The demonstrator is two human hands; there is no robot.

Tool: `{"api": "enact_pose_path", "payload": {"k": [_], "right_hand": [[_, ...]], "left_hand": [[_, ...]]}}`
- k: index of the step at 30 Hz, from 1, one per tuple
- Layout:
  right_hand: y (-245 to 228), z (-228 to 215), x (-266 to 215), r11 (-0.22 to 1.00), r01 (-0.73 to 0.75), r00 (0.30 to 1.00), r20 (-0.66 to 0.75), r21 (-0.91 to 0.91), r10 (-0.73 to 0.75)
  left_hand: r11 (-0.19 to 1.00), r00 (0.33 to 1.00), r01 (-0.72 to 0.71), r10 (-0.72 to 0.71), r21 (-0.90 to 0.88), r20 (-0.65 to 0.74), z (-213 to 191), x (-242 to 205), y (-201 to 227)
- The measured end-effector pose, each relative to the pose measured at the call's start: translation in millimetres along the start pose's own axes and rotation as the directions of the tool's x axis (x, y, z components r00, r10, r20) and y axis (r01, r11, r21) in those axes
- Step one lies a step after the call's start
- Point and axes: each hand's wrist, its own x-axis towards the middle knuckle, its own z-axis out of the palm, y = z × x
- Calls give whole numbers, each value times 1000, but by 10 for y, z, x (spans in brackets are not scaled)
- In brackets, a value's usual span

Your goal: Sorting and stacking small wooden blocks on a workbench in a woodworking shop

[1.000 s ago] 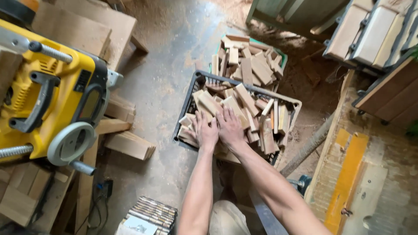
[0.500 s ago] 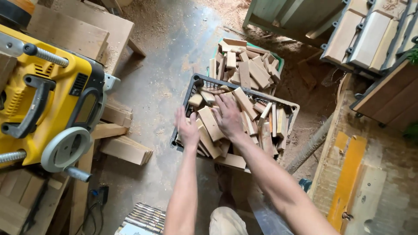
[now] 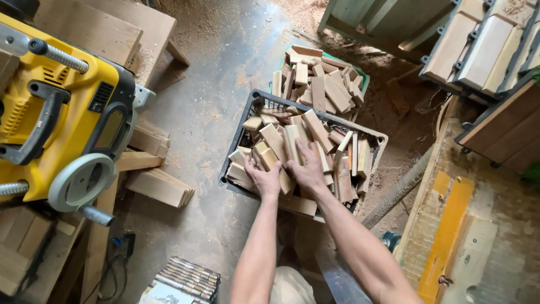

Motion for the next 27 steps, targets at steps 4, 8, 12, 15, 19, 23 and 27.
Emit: {"api": "enact_pose_path", "payload": {"k": [4,8,12,15,19,23,27], "right_hand": [[-83,222,-5,972,148,981,-99,-183,-168],[-169,289,165,804,322,901,-99,-501,-422],[151,306,342,709,250,968,146,-659,-205],[363,308,386,830,229,972,77,-509,-221],[465,174,158,941,191,971,-88,-279,-223],[438,10,-60,855,235,844,-340,-463,-416],[736,14,-174,695,74,983,-66,-715,-172]], "left_hand": [[998,998,37,-39,58,43,40,212,-132],[998,998,35,-32,51,-53,-83,211,100],[997,987,-79,78,-5,-141,-262,208,435],[973,972,-231,230,22,46,-282,242,911],[948,967,-91,11,306,255,-229,558,498],[875,963,-54,-82,481,257,-163,449,563],[814,960,-79,-93,576,263,-178,528,397]]}}
